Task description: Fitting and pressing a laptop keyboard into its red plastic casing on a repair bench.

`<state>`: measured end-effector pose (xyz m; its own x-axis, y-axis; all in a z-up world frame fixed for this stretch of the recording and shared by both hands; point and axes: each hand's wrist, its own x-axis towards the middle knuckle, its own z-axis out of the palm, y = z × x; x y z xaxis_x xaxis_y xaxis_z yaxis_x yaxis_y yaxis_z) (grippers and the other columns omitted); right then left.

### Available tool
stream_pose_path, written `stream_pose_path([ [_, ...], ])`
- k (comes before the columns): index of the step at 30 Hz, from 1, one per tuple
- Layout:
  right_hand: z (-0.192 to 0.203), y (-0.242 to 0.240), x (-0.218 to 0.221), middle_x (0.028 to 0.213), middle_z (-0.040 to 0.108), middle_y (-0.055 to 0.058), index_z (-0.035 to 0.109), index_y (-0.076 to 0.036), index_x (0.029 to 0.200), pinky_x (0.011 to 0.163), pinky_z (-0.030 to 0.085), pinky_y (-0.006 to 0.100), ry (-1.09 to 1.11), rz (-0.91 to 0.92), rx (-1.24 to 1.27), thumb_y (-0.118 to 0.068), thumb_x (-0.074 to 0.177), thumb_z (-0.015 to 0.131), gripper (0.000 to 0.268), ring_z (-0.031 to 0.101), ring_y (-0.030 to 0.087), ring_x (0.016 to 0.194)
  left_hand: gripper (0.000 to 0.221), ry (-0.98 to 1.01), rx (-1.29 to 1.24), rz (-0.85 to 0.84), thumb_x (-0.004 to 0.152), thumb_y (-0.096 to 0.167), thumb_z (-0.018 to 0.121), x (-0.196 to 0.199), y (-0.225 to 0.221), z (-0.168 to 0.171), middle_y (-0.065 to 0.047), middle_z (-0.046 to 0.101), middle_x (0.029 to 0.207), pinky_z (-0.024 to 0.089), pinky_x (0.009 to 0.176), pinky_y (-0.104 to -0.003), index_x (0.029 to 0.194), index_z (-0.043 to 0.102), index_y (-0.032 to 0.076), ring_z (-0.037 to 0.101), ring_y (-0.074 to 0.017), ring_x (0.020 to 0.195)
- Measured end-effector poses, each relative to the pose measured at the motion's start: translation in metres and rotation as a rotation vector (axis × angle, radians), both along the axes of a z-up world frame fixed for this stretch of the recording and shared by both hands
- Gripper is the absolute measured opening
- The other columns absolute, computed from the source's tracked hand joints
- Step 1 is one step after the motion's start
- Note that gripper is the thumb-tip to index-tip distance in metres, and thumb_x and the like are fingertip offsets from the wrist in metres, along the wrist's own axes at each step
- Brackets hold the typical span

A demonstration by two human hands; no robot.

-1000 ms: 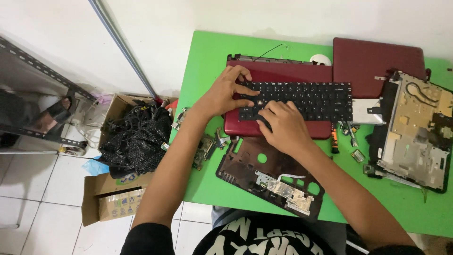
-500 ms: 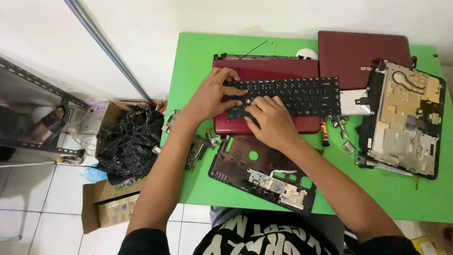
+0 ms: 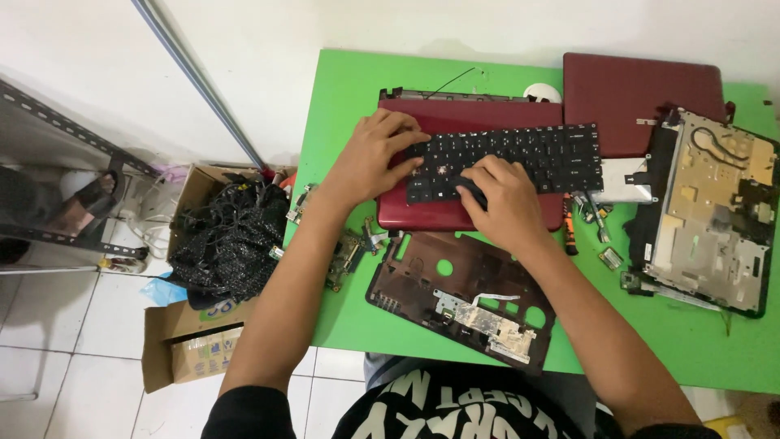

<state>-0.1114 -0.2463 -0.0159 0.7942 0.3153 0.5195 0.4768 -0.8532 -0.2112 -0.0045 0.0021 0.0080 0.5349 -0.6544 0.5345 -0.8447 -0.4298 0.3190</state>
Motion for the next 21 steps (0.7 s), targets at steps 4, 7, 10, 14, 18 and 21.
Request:
stream_pose_path([
  [4,0.004,0.019,0.002,0.094,0.060,0.002,0.073,-0.007,0.107,0.076,0.047,0.038,-0.022,0.032,0.001,-0.015,0.096,0.072,0.014,0.066,0.026,0.088,0.028,-0.003,-0.023,0.022,0.088,0.031,0.080,0.006,-0.003,-0.013,0.004,0.061,0.115,0.042,0.094,-0.038,0.114,0.074,0.021,0.056,-0.0194,0.103],
  [7,0.003,0.038,0.013,0.094,0.059,0.002,0.073,-0.007,0.105,0.076,0.046,0.038,-0.057,0.114,-0.024,-0.014,0.094,0.073,0.013,0.065,0.025,0.086,0.024,-0.020,-0.045,0.003,0.087,0.030,0.080,0.014,-0.003,-0.017,0.005,0.059,0.112,0.042,0.091,-0.037,0.110,0.076,0.023,0.056,-0.0176,0.099],
  [10,-0.002,0.050,0.024,0.094,0.057,0.002,0.072,-0.008,0.101,0.074,0.043,0.038,-0.060,0.146,-0.089,-0.014,0.094,0.071,0.010,0.063,0.026,0.084,0.022,-0.055,-0.089,-0.090,0.085,0.026,0.081,0.019,0.001,-0.016,0.003,0.060,0.112,0.046,0.083,-0.036,0.106,0.077,0.021,0.060,-0.0209,0.092],
  [14,-0.007,0.065,0.030,0.097,0.057,0.003,0.072,-0.007,0.101,0.075,0.042,0.039,-0.105,0.185,-0.127,-0.015,0.091,0.073,0.012,0.061,0.027,0.084,0.023,-0.033,-0.171,-0.159,0.081,0.021,0.083,0.025,-0.001,-0.023,-0.001,0.062,0.110,0.050,0.080,-0.038,0.103,0.079,0.016,0.062,-0.0235,0.088],
  [18,-0.006,0.060,0.036,0.098,0.058,0.002,0.072,-0.009,0.104,0.076,0.042,0.040,-0.148,0.108,-0.165,-0.021,0.091,0.073,0.017,0.061,0.026,0.086,0.022,0.011,-0.255,-0.215,0.080,0.021,0.085,0.027,-0.001,-0.025,-0.004,0.064,0.105,0.053,0.080,-0.039,0.101,0.081,0.014,0.063,-0.0266,0.085],
  [21,-0.001,0.064,0.033,0.096,0.059,0.001,0.073,-0.011,0.104,0.076,0.041,0.039,-0.116,0.058,-0.133,-0.020,0.091,0.075,0.016,0.062,0.026,0.086,0.023,-0.007,-0.205,-0.214,0.078,0.020,0.087,0.029,-0.001,-0.022,-0.006,0.065,0.106,0.054,0.079,-0.042,0.098,0.080,0.011,0.064,-0.0306,0.086],
])
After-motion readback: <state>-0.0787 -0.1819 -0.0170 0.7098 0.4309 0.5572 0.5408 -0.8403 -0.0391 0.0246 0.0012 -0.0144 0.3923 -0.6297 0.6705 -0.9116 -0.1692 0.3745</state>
